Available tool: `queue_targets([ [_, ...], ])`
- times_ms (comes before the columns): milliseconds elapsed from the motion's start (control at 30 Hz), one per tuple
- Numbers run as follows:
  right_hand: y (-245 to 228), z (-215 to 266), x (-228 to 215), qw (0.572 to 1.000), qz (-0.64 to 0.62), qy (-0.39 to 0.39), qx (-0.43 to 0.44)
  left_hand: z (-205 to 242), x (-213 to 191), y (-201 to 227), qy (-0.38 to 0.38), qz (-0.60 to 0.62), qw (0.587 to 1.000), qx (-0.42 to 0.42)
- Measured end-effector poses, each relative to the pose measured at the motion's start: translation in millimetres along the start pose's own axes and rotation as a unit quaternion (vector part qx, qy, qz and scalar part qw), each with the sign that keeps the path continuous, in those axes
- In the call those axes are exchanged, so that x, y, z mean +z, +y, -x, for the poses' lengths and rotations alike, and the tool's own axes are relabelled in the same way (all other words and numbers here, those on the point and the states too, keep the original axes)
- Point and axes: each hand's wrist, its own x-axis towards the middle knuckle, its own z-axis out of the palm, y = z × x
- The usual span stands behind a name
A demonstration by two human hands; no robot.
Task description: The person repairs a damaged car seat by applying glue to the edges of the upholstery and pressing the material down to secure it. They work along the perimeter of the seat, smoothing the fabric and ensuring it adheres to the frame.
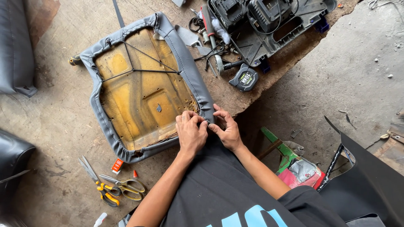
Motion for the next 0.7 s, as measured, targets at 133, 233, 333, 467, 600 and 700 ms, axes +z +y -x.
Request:
queue_targets([
  [133,9.7,-4.0,-2.6,1.0,0.014,-0.001,-0.015,0.2,0.3,-1.0,0.004,-0.002,1.0,0.004],
  [233,10.7,-6.2,-1.9,0.999,0.027,0.003,-0.028,-1.7,0.2,0.5,0.002,0.002,1.0,0.001],
  [333,4.0,-5.7,-3.7,0.999,0.022,0.002,-0.032,-0.3,0.9,1.0,0.006,-0.003,1.0,0.002],
  [467,-2.0,-11.7,-10.8,0.999,0.01,-0.036,-0.028,-0.1,0.5,2.2,0.017,-0.01,1.0,0.012],
  [600,3.5,-19.1,-14.6,0.999,0.002,-0.052,-0.015,0.2,3.3,1.0,0.031,-0.015,0.999,0.015],
  [700,-2.7,-22.8,-13.6,0.998,-0.001,-0.061,0.02,-0.7,4.1,-2.5,0.041,-0.008,0.999,0.021],
])
